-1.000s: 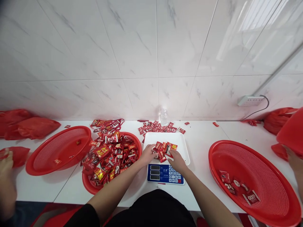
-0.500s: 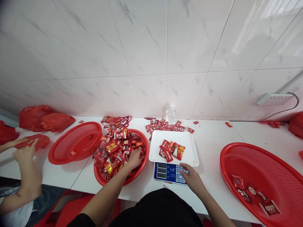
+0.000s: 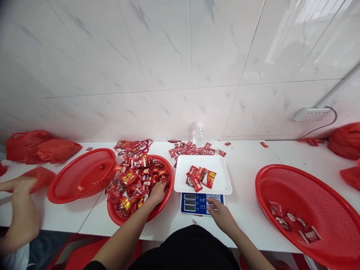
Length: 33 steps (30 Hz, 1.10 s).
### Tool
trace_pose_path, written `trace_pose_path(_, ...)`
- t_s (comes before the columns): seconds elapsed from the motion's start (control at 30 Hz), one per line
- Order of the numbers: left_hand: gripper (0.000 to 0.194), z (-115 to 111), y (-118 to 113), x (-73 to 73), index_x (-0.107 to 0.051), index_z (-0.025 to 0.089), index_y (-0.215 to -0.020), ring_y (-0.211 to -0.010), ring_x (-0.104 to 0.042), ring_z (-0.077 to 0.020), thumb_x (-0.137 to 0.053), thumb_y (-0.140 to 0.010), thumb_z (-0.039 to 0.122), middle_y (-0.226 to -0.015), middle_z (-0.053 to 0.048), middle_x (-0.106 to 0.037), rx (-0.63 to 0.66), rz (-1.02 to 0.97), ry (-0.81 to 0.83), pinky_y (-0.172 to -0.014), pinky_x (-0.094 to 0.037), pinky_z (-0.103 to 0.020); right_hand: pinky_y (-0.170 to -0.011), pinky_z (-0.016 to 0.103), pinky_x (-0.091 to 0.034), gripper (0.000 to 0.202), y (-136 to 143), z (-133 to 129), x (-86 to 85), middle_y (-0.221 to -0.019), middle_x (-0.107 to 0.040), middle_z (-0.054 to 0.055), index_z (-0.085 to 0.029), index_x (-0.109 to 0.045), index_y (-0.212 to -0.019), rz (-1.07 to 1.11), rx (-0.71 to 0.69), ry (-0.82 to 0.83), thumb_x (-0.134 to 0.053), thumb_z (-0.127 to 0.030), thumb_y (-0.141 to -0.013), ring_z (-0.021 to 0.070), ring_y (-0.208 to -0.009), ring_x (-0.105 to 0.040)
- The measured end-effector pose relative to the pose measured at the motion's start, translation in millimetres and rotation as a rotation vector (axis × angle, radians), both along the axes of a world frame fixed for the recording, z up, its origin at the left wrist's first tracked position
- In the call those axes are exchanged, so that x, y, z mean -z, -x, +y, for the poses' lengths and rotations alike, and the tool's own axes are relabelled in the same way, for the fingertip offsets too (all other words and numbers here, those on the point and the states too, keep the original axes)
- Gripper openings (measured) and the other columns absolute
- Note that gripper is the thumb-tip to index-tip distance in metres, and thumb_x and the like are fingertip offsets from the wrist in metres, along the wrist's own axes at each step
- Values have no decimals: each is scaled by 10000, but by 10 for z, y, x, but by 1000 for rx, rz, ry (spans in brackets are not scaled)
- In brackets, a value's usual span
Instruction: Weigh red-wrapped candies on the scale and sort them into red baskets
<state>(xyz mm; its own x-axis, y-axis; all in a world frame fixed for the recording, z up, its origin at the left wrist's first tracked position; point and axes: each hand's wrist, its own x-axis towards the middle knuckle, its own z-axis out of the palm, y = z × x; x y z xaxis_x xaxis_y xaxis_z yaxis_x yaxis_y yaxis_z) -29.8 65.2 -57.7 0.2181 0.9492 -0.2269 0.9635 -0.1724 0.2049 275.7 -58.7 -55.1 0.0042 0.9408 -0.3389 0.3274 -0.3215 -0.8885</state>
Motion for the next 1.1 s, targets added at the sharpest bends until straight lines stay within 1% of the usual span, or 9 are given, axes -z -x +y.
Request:
trace_pose_path(0.37, 197, 40, 26, -54, -628, 189, -919, -956, -558, -215, -454, -826, 199, -1020, -91, -612, -22, -143, 18, -817, -421, -308, -834, 327, -475, 390, 26, -144, 18, -1091, -647, 54, -242, -569, -1121, -15, -28, 35, -477, -417, -784, 202, -947, -611)
trace_pose_path(0.43, 206, 48, 2, -75, -627, 190, -944, -980, -553, -213, -461, -822, 198, -1045, -86, -604, -46, -177, -23, -846, -423, -315, -831, 324, -473, 390, -24, -145, 40, -1076, -648, 54, -239, -562, -1126, -14, -39, 30, -472, -412, -789, 198, -934, -613)
trace_pose_path(0.53, 260, 47, -102, -142, -600, 192, -1043, -1083, -505, -214, -434, -846, 229, -1149, -82, -560, -117, -258, -201, -931, -401, -334, -830, 329, -470, 376, -117, -114, 54, -1043, -651, 56, -231, -559, -1119, -12, -58, 33, -473, -393, -790, 199, -918, -618)
trace_pose_path(0.63, 313, 13, -329, -234, -556, 197, -1132, -1149, -461, -205, -397, -871, 267, -1212, -78, -519, -133, -342, -317, -988, -375, -338, -827, 335, -471, 352, -177, -60, 16, -1024, -656, 53, -235, -566, -1097, -6, -77, 38, -478, -375, -786, 202, -902, -620)
trace_pose_path(0.77, 402, -74, -805, -308, -472, 215, -1245, -1255, -371, -205, -428, -864, 334, -1341, -68, -423, -28, -363, -159, -1052, -310, -332, -822, 325, -470, 340, -194, -3, -72, -1023, -656, 48, -241, -576, -1081, 14, -109, 29, -481, -376, -783, 198, -901, -612)
trace_pose_path(0.83, 521, -100, -1064, -307, -374, 230, -1330, -1316, -290, -214, -462, -843, 391, -1434, -67, -305, -4, -364, -61, -1070, -278, -340, -821, 322, -469, 348, -208, 7, -94, -1010, -658, 50, -234, -575, -1086, 25, -131, 26, -478, -378, -784, 198, -900, -613)
trace_pose_path(0.93, 711, -74, -1410, -274, -224, 229, -1406, -1374, -147, -238, -501, -802, 480, -1503, -86, -134, 1, -353, -17, -1095, -211, -375, -820, 324, -470, 357, -268, -5, -85, -1005, -659, 56, -223, -572, -1093, 43, -152, 26, -474, -376, -785, 200, -892, -620)
trace_pose_path(1.03, 808, 20, -1672, -233, -166, 233, -1423, -1388, -5, -280, -492, -769, 578, -1519, -102, -50, -33, -274, -2, -1098, -125, -469, -829, 324, -467, 362, -361, -50, -63, -1009, -661, 57, -223, -576, -1096, 44, -145, 21, -477, -378, -785, 205, -922, -617)
trace_pose_path(1.1, 837, 96, -1798, -209, -166, 251, -1421, -1383, 33, -308, -453, -747, 656, -1522, -103, -24, -68, -203, 20, -1077, -84, -537, -831, 319, -465, 369, -421, -91, -59, -1003, -663, 58, -220, -575, -1102, 45, -135, 17, -477, -379, -784, 204, -929, -615)
